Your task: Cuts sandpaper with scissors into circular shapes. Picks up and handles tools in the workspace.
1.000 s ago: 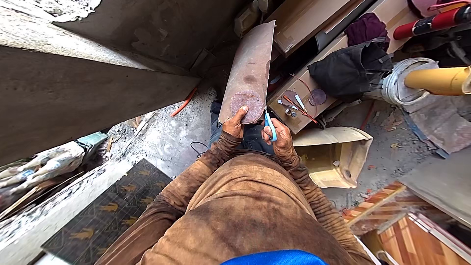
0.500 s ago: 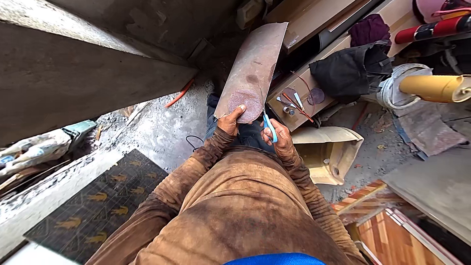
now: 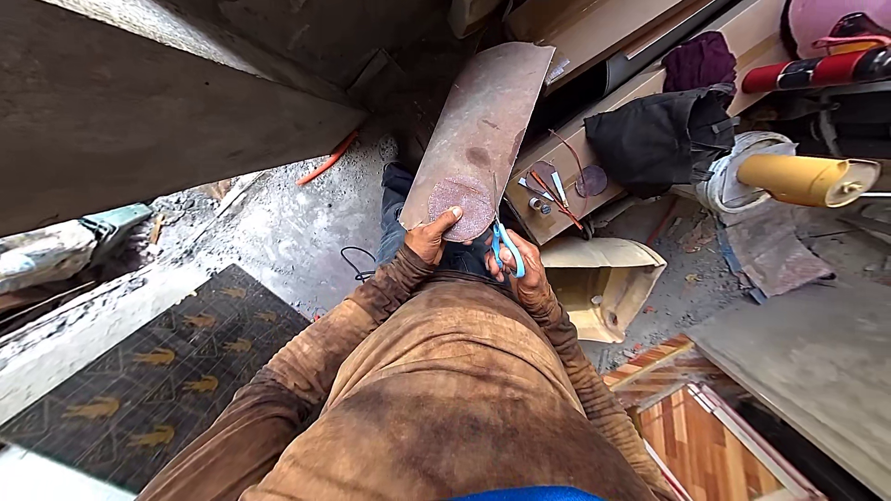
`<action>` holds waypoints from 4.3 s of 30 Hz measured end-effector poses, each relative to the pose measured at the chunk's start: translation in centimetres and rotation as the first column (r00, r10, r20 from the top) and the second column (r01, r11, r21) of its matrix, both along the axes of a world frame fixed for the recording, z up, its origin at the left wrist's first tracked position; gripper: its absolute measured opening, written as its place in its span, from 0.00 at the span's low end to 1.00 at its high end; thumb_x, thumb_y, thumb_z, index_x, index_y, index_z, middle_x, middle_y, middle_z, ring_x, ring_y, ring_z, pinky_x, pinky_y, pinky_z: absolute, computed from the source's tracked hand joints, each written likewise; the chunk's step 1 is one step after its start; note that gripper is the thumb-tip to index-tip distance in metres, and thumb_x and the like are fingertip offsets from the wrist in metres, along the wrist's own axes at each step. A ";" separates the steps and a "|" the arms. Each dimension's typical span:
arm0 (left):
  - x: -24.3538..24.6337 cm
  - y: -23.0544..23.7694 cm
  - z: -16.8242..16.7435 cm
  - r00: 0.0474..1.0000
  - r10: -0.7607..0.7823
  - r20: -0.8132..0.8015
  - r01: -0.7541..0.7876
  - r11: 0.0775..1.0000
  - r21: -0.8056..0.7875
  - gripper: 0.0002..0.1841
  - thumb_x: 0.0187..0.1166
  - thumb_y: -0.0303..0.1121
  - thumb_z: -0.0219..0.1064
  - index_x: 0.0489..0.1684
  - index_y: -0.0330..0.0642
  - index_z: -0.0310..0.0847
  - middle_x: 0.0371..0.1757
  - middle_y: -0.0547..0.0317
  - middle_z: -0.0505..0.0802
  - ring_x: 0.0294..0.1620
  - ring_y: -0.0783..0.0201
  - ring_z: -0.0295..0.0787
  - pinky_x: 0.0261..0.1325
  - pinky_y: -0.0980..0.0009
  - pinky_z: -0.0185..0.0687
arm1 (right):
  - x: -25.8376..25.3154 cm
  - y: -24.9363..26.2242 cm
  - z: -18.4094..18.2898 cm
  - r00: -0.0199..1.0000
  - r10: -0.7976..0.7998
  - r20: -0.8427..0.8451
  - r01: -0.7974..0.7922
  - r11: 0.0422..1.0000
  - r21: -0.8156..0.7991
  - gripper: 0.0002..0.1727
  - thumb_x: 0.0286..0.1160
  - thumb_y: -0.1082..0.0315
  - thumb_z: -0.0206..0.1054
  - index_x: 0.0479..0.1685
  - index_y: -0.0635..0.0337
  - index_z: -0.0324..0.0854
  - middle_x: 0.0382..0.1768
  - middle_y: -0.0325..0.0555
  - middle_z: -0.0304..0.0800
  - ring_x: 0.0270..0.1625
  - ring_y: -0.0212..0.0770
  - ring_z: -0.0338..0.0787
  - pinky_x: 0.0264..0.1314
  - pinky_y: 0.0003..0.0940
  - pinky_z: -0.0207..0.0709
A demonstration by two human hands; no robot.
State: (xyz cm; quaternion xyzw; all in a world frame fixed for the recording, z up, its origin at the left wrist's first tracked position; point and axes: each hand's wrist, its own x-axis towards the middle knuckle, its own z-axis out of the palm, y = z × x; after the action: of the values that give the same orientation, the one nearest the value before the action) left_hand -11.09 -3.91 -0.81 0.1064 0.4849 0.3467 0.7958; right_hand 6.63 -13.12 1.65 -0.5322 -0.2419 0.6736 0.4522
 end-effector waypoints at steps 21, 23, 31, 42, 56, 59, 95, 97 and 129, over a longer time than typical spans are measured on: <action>0.2 0.2 1.1 0.999 0.051 -0.014 -0.051 0.998 -0.045 0.09 0.79 0.24 0.67 0.53 0.33 0.82 0.40 0.48 0.96 0.37 0.57 0.95 0.44 0.59 0.94 | -1.2 0.7 -0.2 0.999 -0.027 0.018 0.027 0.999 0.030 0.31 0.79 0.37 0.63 0.50 0.60 0.78 0.26 0.38 0.88 0.27 0.33 0.87 0.31 0.27 0.81; 0.0 0.4 0.9 0.999 0.042 -0.010 -0.042 0.998 -0.035 0.09 0.79 0.25 0.68 0.53 0.33 0.83 0.41 0.48 0.96 0.37 0.57 0.96 0.44 0.59 0.94 | -1.2 0.7 -0.1 0.999 -0.039 0.020 0.039 0.999 0.019 0.30 0.80 0.39 0.65 0.51 0.62 0.80 0.25 0.36 0.86 0.25 0.31 0.85 0.29 0.26 0.80; -0.6 0.5 0.2 0.999 0.019 0.025 -0.018 0.999 -0.046 0.12 0.77 0.26 0.70 0.56 0.35 0.82 0.42 0.47 0.96 0.37 0.56 0.95 0.42 0.58 0.94 | -1.3 0.1 -0.2 0.997 -0.072 -0.019 0.072 0.997 -0.007 0.24 0.79 0.51 0.69 0.53 0.67 0.80 0.23 0.34 0.86 0.23 0.27 0.82 0.26 0.23 0.76; -1.2 0.9 0.6 0.999 0.001 0.045 -0.001 1.000 -0.005 0.11 0.77 0.26 0.70 0.54 0.35 0.83 0.40 0.48 0.96 0.36 0.56 0.96 0.40 0.59 0.94 | -1.6 1.2 -0.3 0.999 -0.042 -0.001 0.042 0.998 0.041 0.28 0.79 0.40 0.66 0.50 0.60 0.79 0.25 0.36 0.87 0.27 0.32 0.86 0.30 0.27 0.80; -2.1 1.6 0.3 0.997 -0.001 0.075 0.001 1.000 0.005 0.11 0.77 0.27 0.71 0.54 0.37 0.83 0.41 0.49 0.96 0.35 0.57 0.96 0.39 0.59 0.95 | -2.4 2.3 -0.6 0.997 -0.027 0.067 0.024 0.999 0.038 0.33 0.77 0.34 0.64 0.52 0.59 0.78 0.29 0.38 0.89 0.32 0.34 0.89 0.38 0.30 0.85; -2.4 2.1 0.4 0.998 0.002 0.060 -0.003 1.000 0.010 0.11 0.77 0.27 0.71 0.54 0.37 0.84 0.41 0.49 0.96 0.35 0.57 0.96 0.39 0.59 0.94 | -2.9 2.8 -0.5 0.996 -0.050 0.078 0.048 0.998 0.032 0.29 0.78 0.39 0.66 0.52 0.61 0.79 0.28 0.37 0.89 0.29 0.33 0.88 0.35 0.29 0.84; -7.8 4.6 -0.1 0.984 -0.101 0.144 0.096 0.994 0.044 0.10 0.77 0.26 0.70 0.53 0.39 0.84 0.41 0.50 0.97 0.36 0.59 0.96 0.41 0.61 0.94 | -5.1 4.9 -0.9 0.996 -0.010 -0.084 0.010 1.000 0.008 0.29 0.77 0.41 0.69 0.52 0.62 0.81 0.28 0.36 0.86 0.29 0.30 0.84 0.34 0.26 0.80; -8.2 4.5 -0.2 0.985 -0.092 0.147 0.087 0.995 0.038 0.09 0.78 0.25 0.70 0.52 0.39 0.85 0.40 0.51 0.97 0.36 0.60 0.96 0.41 0.62 0.94 | -5.6 4.8 -0.9 0.995 -0.013 -0.098 0.013 1.000 -0.004 0.27 0.77 0.44 0.69 0.52 0.64 0.81 0.27 0.36 0.86 0.27 0.30 0.84 0.32 0.26 0.79; -11.2 3.0 -1.9 0.977 0.000 0.214 0.005 1.000 -0.019 0.08 0.79 0.24 0.69 0.51 0.38 0.86 0.40 0.49 0.97 0.35 0.59 0.96 0.38 0.64 0.94 | -7.3 5.8 -3.0 0.958 0.052 -0.282 -0.062 0.998 -0.026 0.26 0.77 0.47 0.71 0.55 0.62 0.80 0.34 0.40 0.92 0.34 0.32 0.90 0.40 0.28 0.84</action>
State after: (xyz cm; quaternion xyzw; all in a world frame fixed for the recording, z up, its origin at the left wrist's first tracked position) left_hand -22.31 -0.96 -2.66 0.0613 0.3997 0.3503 0.8448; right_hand -0.64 -7.32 -1.38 -0.4317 -0.1787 0.7591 0.4533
